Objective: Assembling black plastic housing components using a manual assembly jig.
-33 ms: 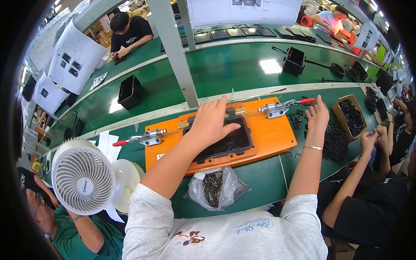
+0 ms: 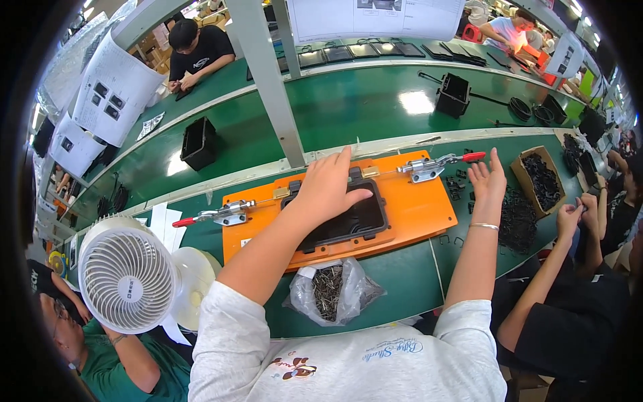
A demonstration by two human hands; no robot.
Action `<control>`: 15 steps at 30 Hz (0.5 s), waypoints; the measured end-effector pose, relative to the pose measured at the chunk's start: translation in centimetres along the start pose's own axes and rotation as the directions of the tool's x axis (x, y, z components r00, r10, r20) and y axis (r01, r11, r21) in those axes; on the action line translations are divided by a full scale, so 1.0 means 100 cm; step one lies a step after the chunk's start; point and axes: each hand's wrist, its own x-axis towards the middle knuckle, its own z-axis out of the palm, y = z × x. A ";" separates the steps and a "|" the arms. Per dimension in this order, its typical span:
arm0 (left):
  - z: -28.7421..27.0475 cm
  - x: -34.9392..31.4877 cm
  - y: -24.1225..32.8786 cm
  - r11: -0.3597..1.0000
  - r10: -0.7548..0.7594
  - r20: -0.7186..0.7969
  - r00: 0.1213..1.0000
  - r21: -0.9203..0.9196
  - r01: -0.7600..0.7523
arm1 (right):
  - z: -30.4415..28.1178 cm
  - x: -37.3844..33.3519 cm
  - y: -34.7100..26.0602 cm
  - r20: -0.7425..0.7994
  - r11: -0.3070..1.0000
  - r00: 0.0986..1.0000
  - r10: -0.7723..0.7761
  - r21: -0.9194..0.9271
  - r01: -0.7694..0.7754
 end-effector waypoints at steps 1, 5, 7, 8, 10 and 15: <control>0.009 0.002 -0.005 1.000 0.003 -0.003 1.000 -0.007 -0.003 | -0.003 0.012 0.001 0.080 0.933 0.968 0.239 0.257 -0.252; 0.024 0.007 -0.013 1.000 -0.003 0.055 0.998 -0.029 0.004 | 0.003 0.043 0.007 0.244 0.726 0.918 0.314 0.562 -0.397; 0.023 0.009 -0.010 0.998 -0.002 0.082 0.997 -0.069 0.008 | 0.010 0.055 0.002 0.227 0.771 0.938 0.263 0.534 -0.346; 0.023 0.009 -0.008 0.997 -0.004 0.080 0.997 -0.079 0.011 | 0.013 0.059 -0.004 0.317 0.839 0.938 0.137 0.467 -0.280; 0.021 0.009 -0.006 0.996 -0.014 0.078 0.997 -0.083 0.021 | 0.028 0.046 -0.019 0.417 0.892 0.909 0.023 0.403 -0.207; 0.019 0.009 -0.007 0.998 -0.036 0.093 0.995 -0.047 0.041 | 0.114 -0.091 -0.012 0.706 0.697 0.676 -0.210 -0.376 0.610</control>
